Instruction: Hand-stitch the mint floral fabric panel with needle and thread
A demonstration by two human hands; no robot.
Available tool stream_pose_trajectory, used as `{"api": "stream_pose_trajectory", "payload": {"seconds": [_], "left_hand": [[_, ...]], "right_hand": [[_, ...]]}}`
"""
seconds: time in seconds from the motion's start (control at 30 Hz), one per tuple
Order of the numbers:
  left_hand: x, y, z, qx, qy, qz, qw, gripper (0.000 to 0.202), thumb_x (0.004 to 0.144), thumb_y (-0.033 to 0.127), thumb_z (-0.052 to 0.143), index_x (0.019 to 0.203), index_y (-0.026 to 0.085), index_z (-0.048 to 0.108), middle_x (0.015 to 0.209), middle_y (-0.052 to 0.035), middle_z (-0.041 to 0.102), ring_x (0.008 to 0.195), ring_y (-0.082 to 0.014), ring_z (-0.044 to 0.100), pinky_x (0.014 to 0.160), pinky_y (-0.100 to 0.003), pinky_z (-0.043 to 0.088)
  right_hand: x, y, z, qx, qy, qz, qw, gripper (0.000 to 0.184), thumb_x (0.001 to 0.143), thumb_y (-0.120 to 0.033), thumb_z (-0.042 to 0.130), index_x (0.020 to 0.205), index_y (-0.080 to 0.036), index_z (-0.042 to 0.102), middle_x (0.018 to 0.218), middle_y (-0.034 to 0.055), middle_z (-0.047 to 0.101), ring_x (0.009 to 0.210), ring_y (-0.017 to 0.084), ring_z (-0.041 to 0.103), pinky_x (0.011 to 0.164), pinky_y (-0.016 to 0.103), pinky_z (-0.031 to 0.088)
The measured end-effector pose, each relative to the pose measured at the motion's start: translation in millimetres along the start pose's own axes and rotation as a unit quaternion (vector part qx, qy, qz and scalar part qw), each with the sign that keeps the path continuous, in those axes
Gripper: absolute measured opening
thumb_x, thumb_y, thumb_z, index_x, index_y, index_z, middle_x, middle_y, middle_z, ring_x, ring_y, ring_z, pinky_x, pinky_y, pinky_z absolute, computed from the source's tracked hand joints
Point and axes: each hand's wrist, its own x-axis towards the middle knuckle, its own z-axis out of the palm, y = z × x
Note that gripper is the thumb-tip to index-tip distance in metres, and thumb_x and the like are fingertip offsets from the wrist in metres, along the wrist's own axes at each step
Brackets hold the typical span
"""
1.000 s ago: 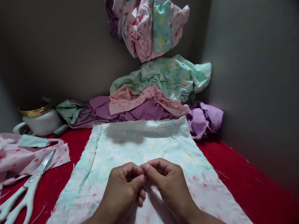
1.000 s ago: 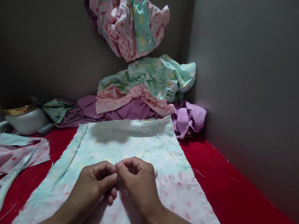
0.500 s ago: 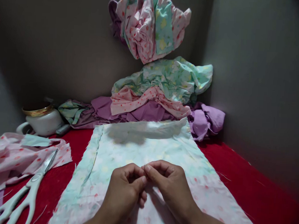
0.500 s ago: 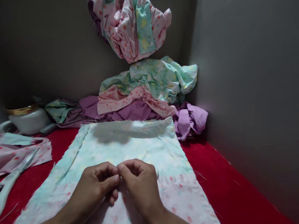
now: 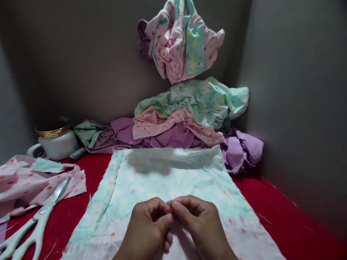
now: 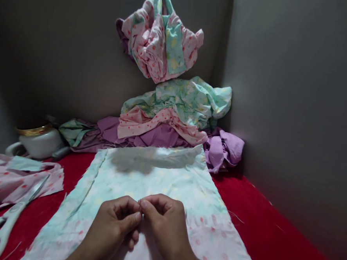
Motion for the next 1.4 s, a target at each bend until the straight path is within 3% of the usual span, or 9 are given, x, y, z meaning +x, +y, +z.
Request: {"api": "stream_pose_trajectory", "payload": {"seconds": [0.7, 1.0, 1.4], "left_hand": [[2, -6, -1.3, 0.0, -0.014, 0.008, 1.0, 0.007, 0.063, 0.014, 0.052, 0.057, 0.016, 0.049, 0.036, 0.0067, 0.043, 0.029, -0.0068, 0.04, 0.03, -0.017, 0.029], [4, -3, -0.9, 0.0, -0.018, 0.003, 1.0, 0.007, 0.065, 0.016, 0.052, 0.058, 0.015, 0.05, 0.036, 0.0064, 0.043, 0.03, -0.0064, 0.039, 0.03, -0.017, 0.029], [3, -5, -2.3, 0.04, -0.021, 0.003, 0.999, 0.01, 0.065, 0.017, 0.051, 0.055, 0.016, 0.05, 0.034, 0.0059, 0.042, 0.03, -0.0088, 0.041, 0.031, -0.019, 0.029]], "right_hand": [[1, 2, -2, -0.025, -0.002, 0.005, 1.0, 0.021, 0.061, -0.031, 0.07, 0.061, -0.009, 0.068, 0.058, 0.0077, 0.065, 0.057, 0.016, 0.055, 0.054, 0.025, 0.041], [-1, -2, 2, 0.015, 0.012, 0.035, 0.999, 0.025, 0.053, -0.033, 0.075, 0.057, -0.01, 0.068, 0.052, 0.0065, 0.063, 0.051, 0.015, 0.053, 0.05, 0.025, 0.041], [7, 8, -4, -0.076, -0.044, -0.011, 0.996, 0.029, 0.067, -0.038, 0.064, 0.065, -0.009, 0.063, 0.064, 0.0098, 0.064, 0.061, 0.018, 0.054, 0.058, 0.029, 0.041]]}}
